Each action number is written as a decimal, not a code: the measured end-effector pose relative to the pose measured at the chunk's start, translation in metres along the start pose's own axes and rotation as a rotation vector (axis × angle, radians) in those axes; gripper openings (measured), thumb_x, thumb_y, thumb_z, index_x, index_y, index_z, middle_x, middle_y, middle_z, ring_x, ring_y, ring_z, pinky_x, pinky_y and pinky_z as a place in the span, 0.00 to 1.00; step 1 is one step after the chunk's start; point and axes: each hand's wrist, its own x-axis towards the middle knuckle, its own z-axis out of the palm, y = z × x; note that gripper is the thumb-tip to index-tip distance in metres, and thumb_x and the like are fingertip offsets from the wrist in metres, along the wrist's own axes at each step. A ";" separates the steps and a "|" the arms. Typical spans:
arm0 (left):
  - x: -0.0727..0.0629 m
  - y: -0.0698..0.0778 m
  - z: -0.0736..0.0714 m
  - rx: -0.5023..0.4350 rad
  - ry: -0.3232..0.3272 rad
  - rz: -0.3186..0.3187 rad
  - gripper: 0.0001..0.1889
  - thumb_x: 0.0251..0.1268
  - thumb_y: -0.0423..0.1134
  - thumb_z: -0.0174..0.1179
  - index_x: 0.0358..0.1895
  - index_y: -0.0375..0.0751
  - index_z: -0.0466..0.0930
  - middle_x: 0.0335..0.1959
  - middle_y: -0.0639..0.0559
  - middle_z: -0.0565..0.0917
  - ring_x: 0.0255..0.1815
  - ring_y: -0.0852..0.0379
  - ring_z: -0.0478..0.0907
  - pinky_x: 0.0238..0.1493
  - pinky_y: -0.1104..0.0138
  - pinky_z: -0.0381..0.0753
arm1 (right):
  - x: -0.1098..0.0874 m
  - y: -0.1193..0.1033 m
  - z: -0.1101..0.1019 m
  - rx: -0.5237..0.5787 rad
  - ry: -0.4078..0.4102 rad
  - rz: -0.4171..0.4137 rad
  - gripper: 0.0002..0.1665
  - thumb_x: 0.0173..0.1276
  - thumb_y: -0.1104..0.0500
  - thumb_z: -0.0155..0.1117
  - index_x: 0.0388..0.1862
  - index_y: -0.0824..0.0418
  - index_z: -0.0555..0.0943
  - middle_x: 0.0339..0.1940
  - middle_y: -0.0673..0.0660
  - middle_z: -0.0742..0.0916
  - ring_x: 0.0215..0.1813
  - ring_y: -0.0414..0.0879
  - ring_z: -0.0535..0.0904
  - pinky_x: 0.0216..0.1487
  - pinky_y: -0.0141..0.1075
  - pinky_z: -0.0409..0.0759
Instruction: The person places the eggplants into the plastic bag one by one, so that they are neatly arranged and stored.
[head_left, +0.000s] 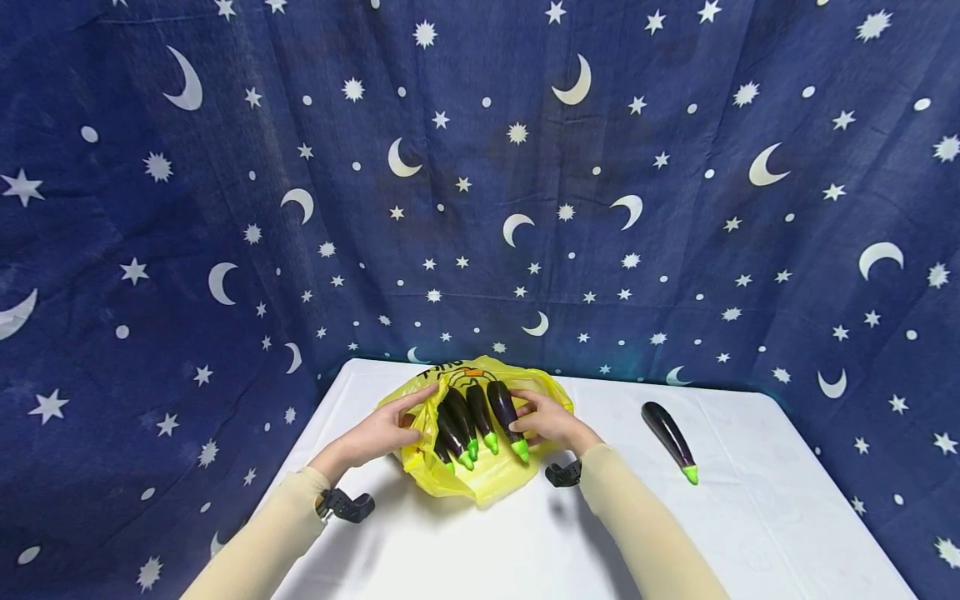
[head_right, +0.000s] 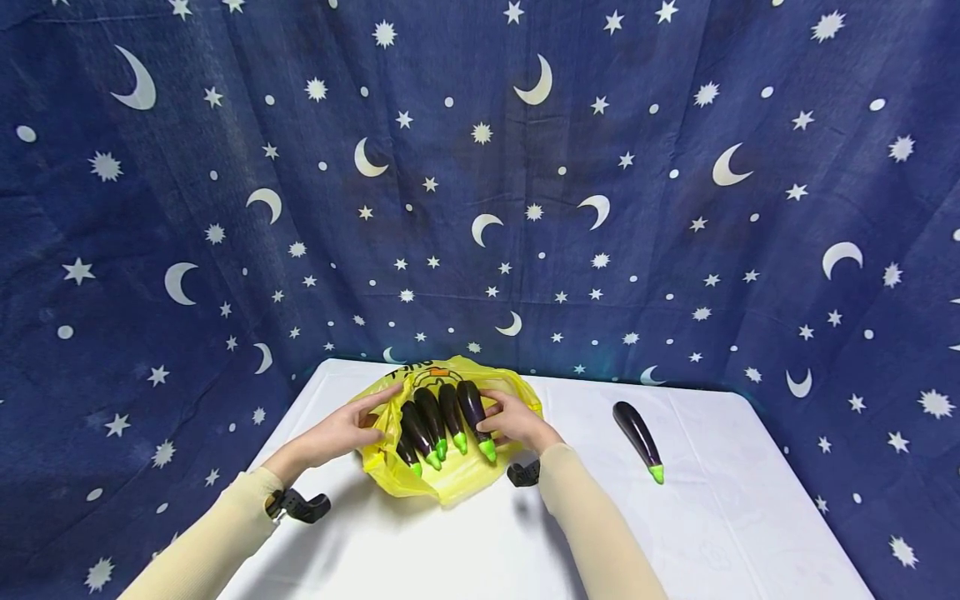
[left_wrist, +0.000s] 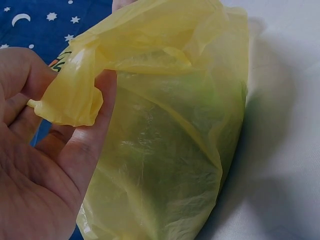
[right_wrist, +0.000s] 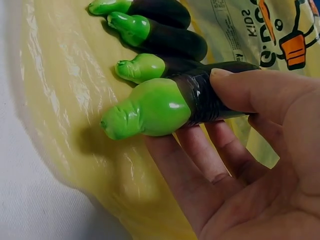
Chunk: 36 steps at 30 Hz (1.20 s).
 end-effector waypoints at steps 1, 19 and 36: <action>0.000 0.000 0.000 0.005 0.001 0.000 0.43 0.65 0.29 0.63 0.82 0.51 0.56 0.83 0.53 0.55 0.69 0.45 0.72 0.64 0.60 0.72 | 0.001 0.000 0.001 -0.004 0.009 0.003 0.47 0.62 0.67 0.73 0.79 0.57 0.66 0.50 0.63 0.80 0.45 0.54 0.80 0.40 0.48 0.86; 0.000 -0.002 0.000 0.020 0.009 0.005 0.43 0.65 0.29 0.64 0.82 0.52 0.57 0.82 0.53 0.57 0.69 0.45 0.71 0.64 0.59 0.72 | 0.014 0.000 0.013 0.034 0.073 -0.001 0.47 0.63 0.69 0.71 0.80 0.59 0.65 0.48 0.64 0.80 0.42 0.54 0.82 0.40 0.51 0.86; -0.001 0.002 0.000 0.026 0.018 -0.005 0.43 0.65 0.30 0.64 0.82 0.51 0.57 0.82 0.53 0.57 0.74 0.42 0.65 0.70 0.50 0.65 | 0.022 0.000 0.020 0.023 0.117 0.007 0.47 0.63 0.69 0.71 0.80 0.60 0.65 0.47 0.65 0.82 0.40 0.55 0.84 0.40 0.52 0.86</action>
